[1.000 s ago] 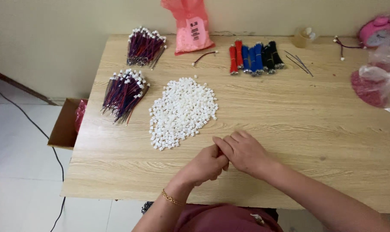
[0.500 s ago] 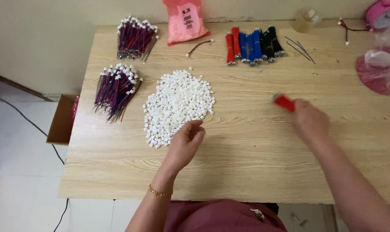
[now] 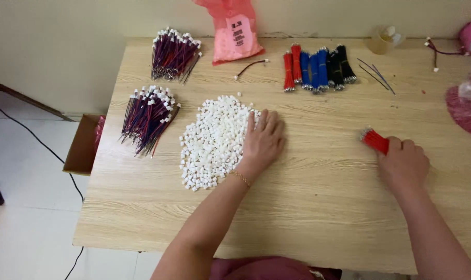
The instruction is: Attaching white plastic connectors to the ends of red wires to assemble wire harnesses
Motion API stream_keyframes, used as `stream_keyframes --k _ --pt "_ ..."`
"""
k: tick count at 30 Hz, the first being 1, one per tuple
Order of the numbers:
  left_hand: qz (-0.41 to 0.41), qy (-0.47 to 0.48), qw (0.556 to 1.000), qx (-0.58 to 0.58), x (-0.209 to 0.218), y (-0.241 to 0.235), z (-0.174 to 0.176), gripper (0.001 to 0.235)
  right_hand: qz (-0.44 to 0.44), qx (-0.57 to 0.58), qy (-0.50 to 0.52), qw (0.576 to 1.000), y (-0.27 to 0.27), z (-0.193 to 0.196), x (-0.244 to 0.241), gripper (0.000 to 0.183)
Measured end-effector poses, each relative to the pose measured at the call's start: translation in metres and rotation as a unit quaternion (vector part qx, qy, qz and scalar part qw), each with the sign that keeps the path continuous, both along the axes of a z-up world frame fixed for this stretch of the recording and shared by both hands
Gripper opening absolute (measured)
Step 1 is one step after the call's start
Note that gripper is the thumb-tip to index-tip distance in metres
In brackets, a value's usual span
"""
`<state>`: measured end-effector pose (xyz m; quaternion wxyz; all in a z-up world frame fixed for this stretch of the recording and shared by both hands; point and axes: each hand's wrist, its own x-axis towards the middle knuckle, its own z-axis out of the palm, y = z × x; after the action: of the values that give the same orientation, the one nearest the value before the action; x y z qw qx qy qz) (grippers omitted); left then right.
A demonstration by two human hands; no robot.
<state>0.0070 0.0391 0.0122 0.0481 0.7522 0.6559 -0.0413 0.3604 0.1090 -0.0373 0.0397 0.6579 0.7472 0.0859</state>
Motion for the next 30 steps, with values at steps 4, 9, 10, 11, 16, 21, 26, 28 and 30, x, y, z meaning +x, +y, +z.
stream_keyframes --k 4,9,10,11,16,21,26,28,30 --pt "0.062 -0.006 0.998 0.004 -0.011 0.005 -0.017 0.061 -0.017 0.002 -0.012 1.0 0.001 0.0 0.001 0.053" --pt "0.108 -0.003 0.948 0.3 -0.023 -0.006 -0.056 0.04 0.039 0.106 -0.085 0.99 0.001 -0.005 -0.004 0.077" --pt "0.106 -0.003 0.949 0.298 -0.024 -0.009 -0.049 0.04 0.038 0.103 -0.085 0.99 -0.001 0.006 -0.014 0.077" --pt "0.137 -0.033 0.969 0.202 -0.025 -0.012 -0.041 0.043 0.03 0.027 -0.041 0.998 -0.003 0.018 -0.024 0.073" --pt "0.174 -0.05 0.982 0.056 -0.039 -0.035 -0.016 0.051 0.07 -0.005 0.016 0.997 -0.004 0.009 -0.026 0.059" --pt "0.179 0.0 0.967 0.182 -0.057 -0.031 -0.039 0.048 0.165 0.187 -0.006 0.968 0.0 -0.002 -0.018 0.034" --pt "0.121 -0.039 0.97 0.206 -0.049 0.004 -0.032 0.05 0.163 0.141 0.057 0.975 0.015 -0.031 0.006 0.022" --pt "0.104 -0.037 0.973 0.204 -0.044 0.018 -0.032 0.051 0.138 0.089 0.079 0.983 0.018 -0.038 0.015 0.029" --pt "0.086 -0.02 0.983 0.161 -0.04 0.027 -0.03 0.056 0.127 0.091 0.047 0.987 0.017 -0.035 0.015 0.027"
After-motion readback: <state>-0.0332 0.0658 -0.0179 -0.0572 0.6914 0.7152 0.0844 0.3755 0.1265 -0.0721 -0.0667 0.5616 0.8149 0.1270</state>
